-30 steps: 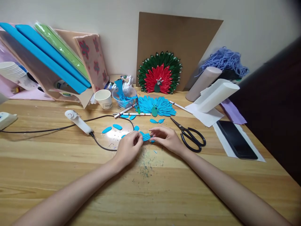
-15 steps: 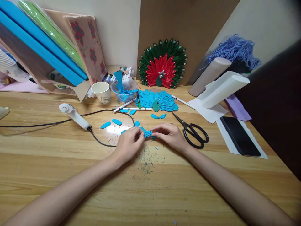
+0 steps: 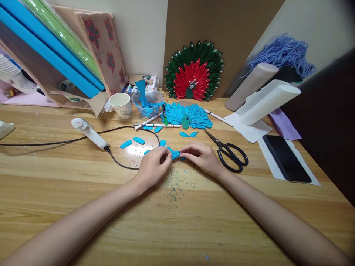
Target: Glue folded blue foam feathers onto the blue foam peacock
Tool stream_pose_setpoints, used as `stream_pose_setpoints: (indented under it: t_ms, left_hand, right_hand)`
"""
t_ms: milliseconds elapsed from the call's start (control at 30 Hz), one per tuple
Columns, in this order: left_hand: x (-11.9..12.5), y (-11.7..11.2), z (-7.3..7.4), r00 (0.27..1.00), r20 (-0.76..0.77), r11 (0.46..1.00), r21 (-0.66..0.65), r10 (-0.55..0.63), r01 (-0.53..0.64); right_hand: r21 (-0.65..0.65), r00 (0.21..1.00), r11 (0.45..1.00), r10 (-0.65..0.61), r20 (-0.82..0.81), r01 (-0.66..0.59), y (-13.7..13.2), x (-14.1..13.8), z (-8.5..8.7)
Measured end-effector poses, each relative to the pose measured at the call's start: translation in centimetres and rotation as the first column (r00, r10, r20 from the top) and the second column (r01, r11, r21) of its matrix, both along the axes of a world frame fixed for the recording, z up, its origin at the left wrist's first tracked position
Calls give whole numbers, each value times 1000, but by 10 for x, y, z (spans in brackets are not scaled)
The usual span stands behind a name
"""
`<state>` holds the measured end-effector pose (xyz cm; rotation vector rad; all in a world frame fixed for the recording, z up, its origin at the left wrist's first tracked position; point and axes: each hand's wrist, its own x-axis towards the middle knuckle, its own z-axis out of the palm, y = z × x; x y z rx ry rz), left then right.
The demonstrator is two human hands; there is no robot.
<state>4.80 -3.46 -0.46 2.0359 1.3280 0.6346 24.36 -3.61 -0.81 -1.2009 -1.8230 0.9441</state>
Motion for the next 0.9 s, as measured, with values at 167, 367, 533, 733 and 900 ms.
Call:
stream_pose_setpoints:
  t_ms: [167,367,533,733,900]
  left_hand:
    - [0,0,0,1000,19,1000,2,-13,12]
    - [0,0,1,998,47,999,-4,-38,38]
    - [0,-1,3,996,86,999,-17,-39,41]
    - [-1,0,3,989,136,997,-48,-54,61]
    - [-2,0,3,982,170,994,-54,-85,95]
  right_hand:
    - [-21,1000,999,-25,-10,25,0,-1,-1]
    - [-46,997,998,-50,-58,47,0,0,-4]
    - [55,997,997,-56,-54,59,-1,0,-5]
    - [217,999,975,-52,-18,54,-3,-1,-4]
    - [305,999,951,-52,11,46,-4,-1,-2]
